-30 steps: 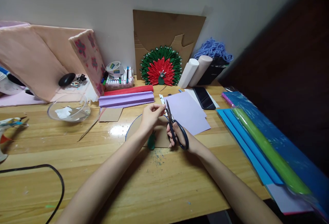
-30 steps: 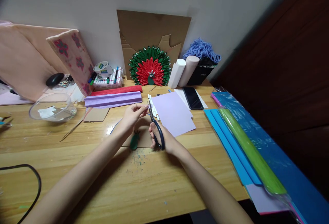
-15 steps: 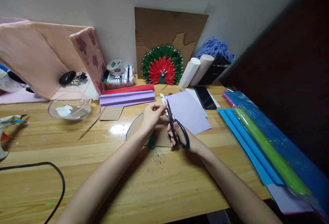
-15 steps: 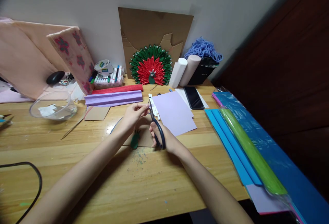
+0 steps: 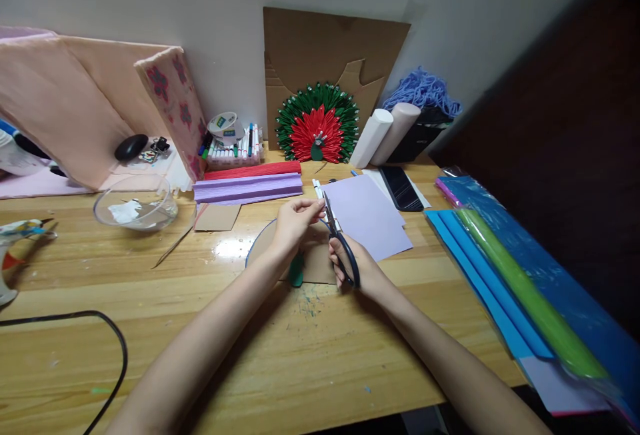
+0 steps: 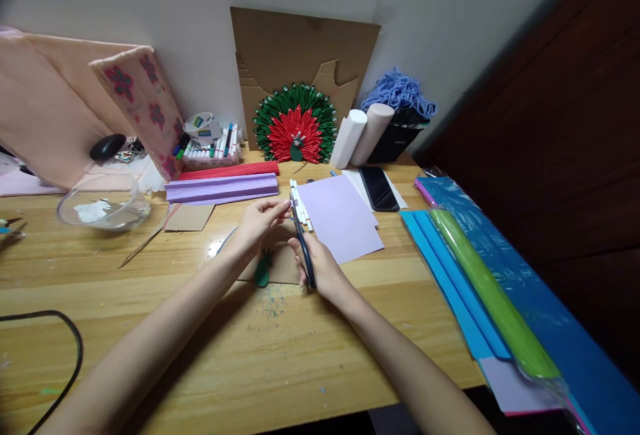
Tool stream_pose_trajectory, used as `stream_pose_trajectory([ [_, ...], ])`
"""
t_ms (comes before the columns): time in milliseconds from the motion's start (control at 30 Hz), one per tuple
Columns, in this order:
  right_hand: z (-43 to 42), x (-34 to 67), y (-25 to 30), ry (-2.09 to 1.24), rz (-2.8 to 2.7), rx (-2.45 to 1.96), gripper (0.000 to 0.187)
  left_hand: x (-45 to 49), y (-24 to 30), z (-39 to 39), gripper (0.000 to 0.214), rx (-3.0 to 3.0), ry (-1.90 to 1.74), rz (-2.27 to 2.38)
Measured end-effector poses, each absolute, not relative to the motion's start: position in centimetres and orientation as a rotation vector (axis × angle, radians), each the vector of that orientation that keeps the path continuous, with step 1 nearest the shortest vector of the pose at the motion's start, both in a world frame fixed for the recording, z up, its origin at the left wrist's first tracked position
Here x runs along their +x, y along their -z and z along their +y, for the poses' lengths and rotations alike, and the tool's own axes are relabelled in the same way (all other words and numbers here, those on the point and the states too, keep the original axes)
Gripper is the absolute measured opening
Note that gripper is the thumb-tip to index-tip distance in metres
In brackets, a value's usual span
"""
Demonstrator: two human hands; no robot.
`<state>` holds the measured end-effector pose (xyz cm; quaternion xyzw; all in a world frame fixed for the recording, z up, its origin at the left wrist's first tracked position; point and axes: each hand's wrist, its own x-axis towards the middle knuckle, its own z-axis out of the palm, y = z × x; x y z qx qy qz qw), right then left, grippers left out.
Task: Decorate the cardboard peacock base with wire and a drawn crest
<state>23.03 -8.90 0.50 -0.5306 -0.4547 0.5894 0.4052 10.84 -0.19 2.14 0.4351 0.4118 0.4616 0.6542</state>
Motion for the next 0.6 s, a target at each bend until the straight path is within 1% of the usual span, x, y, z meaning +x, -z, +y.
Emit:
stream_pose_trajectory([
  [300, -9.0, 22.8, -0.8, -1.516, -1.088, -1.343, 0.05, 10.6, -3.2, -0.3, 0.026, 0.883, -1.045, 0.971],
  [500, -8.5, 23.3, -0.4, -1.667, -0.994, -1.198, 0.065, 10.3, -3.8, 0.0, 0.024, 0.806, -1.043, 0.96],
  [600, -8.5, 23.4, -0.7, -1.733, -0.983, -1.193, 0.069, 9.8, -4.3, 0.1, 0.025, 0.87, -1.004, 0.953],
])
